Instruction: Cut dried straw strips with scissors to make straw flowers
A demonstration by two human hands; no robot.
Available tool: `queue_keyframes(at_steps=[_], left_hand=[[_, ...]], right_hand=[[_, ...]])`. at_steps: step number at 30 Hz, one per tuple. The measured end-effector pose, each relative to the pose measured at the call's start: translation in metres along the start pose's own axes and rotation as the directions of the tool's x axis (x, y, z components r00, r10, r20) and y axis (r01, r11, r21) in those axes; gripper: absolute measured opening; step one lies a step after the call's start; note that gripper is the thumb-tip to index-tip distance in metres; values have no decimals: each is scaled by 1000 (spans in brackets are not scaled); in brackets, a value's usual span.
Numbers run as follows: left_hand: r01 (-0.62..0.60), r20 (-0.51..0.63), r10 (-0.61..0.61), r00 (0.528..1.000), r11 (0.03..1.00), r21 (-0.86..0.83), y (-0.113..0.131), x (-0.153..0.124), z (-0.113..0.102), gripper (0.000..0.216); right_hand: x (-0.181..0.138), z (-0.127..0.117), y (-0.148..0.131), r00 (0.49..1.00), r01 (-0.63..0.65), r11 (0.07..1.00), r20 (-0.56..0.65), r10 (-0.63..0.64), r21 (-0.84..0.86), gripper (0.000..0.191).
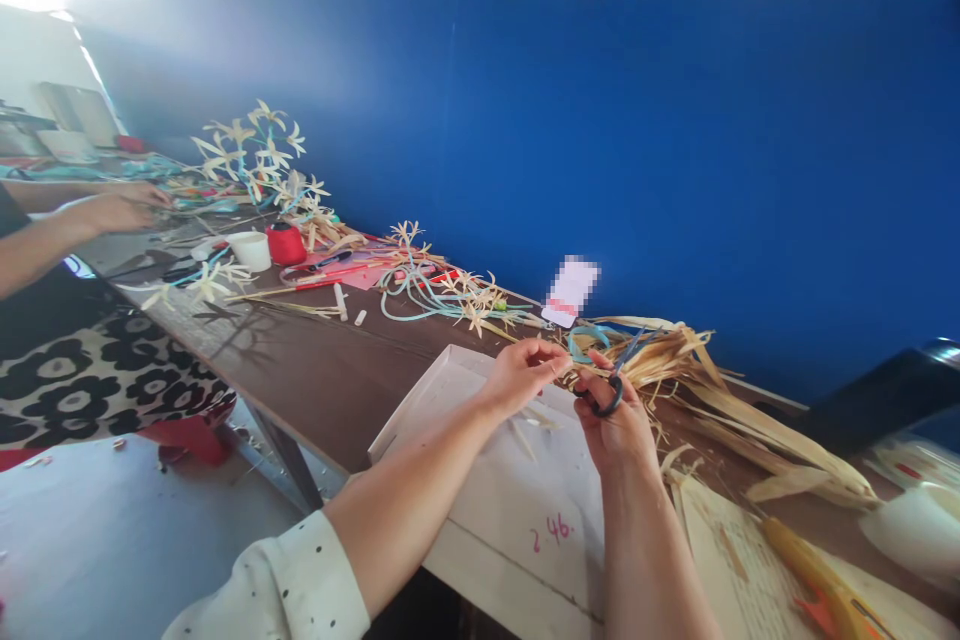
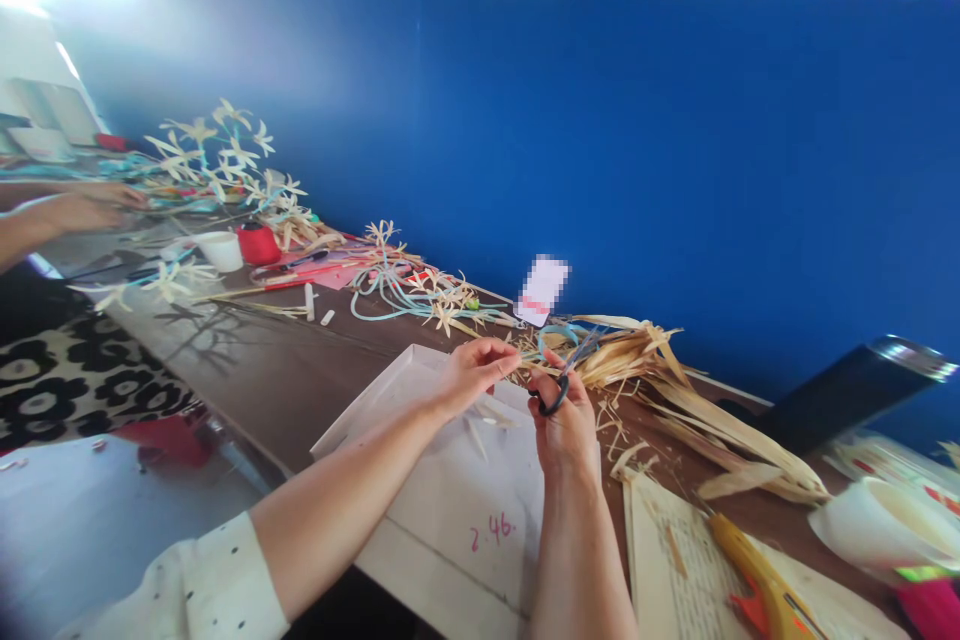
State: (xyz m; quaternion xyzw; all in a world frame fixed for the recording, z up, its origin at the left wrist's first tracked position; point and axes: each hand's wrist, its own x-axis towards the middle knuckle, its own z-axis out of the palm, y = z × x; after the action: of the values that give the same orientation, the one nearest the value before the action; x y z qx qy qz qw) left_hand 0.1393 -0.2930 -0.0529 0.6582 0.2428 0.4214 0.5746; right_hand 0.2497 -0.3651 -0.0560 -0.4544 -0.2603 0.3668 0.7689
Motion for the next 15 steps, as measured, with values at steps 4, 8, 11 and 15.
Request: queue_keyframes(at_steps=[4, 8, 11, 15], left_hand=[[-89, -38, 94, 995, 989, 116, 0, -1, 1, 29], [-35, -21, 38, 999, 989, 147, -2, 1, 0, 29], [1, 19, -5, 1000, 985, 174, -3, 0, -1, 31], [-4, 64, -9, 998, 979, 202, -4, 0, -1, 34]], right_hand=[[-1, 1, 1, 1000, -9, 995, 1, 9, -104, 42], [0, 0, 4, 999, 30, 994, 14, -28, -107, 41], [1, 0, 4, 999, 36, 996, -2, -37, -84, 39], [3, -2, 5, 1000, 27, 997, -11, -28, -77, 39]])
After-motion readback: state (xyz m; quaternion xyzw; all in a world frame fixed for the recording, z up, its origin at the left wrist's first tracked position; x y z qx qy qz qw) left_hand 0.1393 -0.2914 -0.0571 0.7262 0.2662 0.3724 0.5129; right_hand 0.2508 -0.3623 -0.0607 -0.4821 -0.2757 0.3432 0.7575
